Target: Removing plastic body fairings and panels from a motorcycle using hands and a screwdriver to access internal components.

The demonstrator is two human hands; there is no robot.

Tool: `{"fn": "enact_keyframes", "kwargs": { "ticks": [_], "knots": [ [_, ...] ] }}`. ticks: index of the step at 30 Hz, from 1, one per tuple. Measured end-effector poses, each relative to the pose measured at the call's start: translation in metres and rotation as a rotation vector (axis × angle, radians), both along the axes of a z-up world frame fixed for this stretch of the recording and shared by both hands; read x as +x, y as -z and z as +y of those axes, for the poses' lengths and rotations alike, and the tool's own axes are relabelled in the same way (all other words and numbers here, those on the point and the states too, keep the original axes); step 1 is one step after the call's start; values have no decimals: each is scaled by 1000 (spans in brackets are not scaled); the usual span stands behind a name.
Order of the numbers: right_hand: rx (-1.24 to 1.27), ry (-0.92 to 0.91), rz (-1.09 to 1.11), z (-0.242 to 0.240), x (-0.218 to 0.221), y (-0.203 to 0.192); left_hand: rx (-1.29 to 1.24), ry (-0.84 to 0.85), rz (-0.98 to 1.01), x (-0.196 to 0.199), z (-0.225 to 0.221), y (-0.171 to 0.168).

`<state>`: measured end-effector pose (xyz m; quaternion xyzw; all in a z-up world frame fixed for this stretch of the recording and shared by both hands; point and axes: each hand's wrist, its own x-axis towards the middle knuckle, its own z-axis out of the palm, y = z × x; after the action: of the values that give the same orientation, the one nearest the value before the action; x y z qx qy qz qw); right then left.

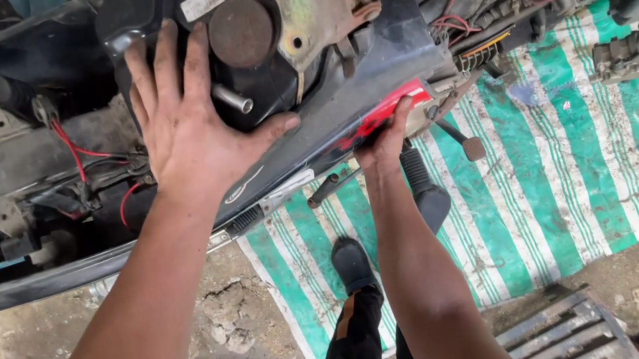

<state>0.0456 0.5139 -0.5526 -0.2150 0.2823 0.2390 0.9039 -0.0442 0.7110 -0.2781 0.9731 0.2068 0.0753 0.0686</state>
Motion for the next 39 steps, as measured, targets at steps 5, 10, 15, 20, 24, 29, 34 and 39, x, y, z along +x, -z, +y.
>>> {"fn": "enact_keyframes", "kwargs": {
  "ticks": [5, 10, 15, 20, 24, 29, 34, 39],
  "knots": [
    [-31, -69, 87, -21, 6, 15, 24, 46, -40, 4, -1, -1],
    [-197, -249, 280, -13, 22, -26, 35, 34, -21, 3, 2, 0],
    [-193, -95, 73, -6, 11, -5, 43, 71, -84, -2, 6, 6],
    [-215, -69, 50, -3, 11, -13, 12, 54, -87, 0, 7, 2],
    [-225, -79, 103, -3, 11, -26, 7, 73, -109, 0, 10, 4],
    [-196, -25, 63, -3, 15, -5, 27, 63, -77, 4, 10, 4],
    [-201, -62, 100, -7, 12, -20, 15, 44, -71, 0, 7, 1],
    [-199, -59, 76, -4, 13, -11, 26, 62, -100, 2, 7, 1]
  ]
}}
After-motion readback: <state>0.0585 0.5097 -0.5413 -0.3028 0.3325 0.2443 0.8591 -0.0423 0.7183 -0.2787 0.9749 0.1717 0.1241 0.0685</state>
